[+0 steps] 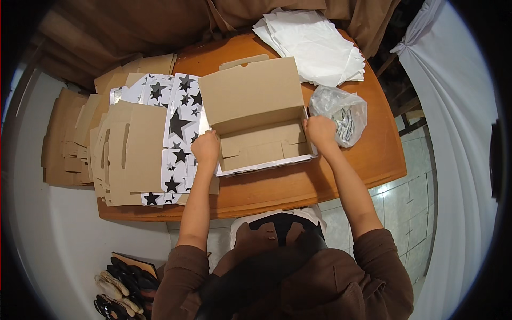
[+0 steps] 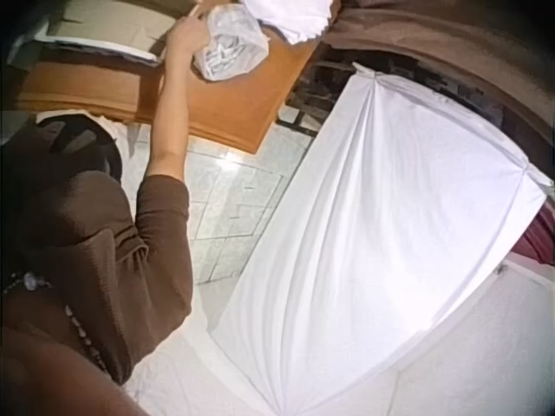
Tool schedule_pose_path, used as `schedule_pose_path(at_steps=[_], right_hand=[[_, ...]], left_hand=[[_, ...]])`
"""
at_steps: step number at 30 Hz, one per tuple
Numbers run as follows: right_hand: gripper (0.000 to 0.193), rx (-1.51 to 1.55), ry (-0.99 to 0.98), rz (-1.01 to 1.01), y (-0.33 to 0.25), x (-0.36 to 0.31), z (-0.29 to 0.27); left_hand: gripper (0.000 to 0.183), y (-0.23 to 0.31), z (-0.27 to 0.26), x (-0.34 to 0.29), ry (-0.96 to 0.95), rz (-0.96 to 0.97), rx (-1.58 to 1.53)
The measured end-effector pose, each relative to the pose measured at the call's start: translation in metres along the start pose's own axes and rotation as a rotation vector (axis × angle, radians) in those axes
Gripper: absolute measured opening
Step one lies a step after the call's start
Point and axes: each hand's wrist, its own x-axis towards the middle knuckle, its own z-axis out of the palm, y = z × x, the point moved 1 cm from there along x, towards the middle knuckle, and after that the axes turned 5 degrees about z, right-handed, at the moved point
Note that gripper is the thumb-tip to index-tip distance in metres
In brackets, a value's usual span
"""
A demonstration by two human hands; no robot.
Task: Assemble cardboard shoe boxes and stack them on a shelf.
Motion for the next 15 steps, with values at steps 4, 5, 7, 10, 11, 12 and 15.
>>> schedule_pose_path(at_steps=[4, 5, 7, 10, 11, 12, 15], right_hand=[[0.042, 0.100, 0.015, -0.029, 0.010, -0.004, -0.003], [0.044, 0.158, -0.009, -0.042, 0.012, -0.005, -0.007], [0.047, 0.256, 0.046, -0.093, 0.023, -0.006, -0.016], [0.033, 0.365, 0.180, -0.174, 0.056, 0.016, -0.033], [0.024, 0.382, 0.250, -0.209, 0.068, 0.030, -0.040], [0.017, 0.398, 0.320, -0.243, 0.080, 0.045, -0.044], [0.012, 0.220, 0.333, -0.318, 0.113, 0.104, -0.048]], left_hand=[[0.032, 0.012, -0.004, 0.003, -0.276, -0.141, -0.019], [0.034, 0.010, 0.003, -0.004, -0.047, -0.097, 0.051], [0.040, 0.037, -0.007, 0.001, 0.181, -0.047, 0.111], [0.044, 0.103, -0.034, 0.020, 0.286, 0.078, -0.144], [0.041, 0.130, -0.045, 0.029, 0.258, 0.173, -0.225], [0.038, 0.158, -0.055, 0.039, 0.230, 0.270, -0.306], [0.036, 0.234, -0.057, 0.075, 0.230, 0.526, -0.512]])
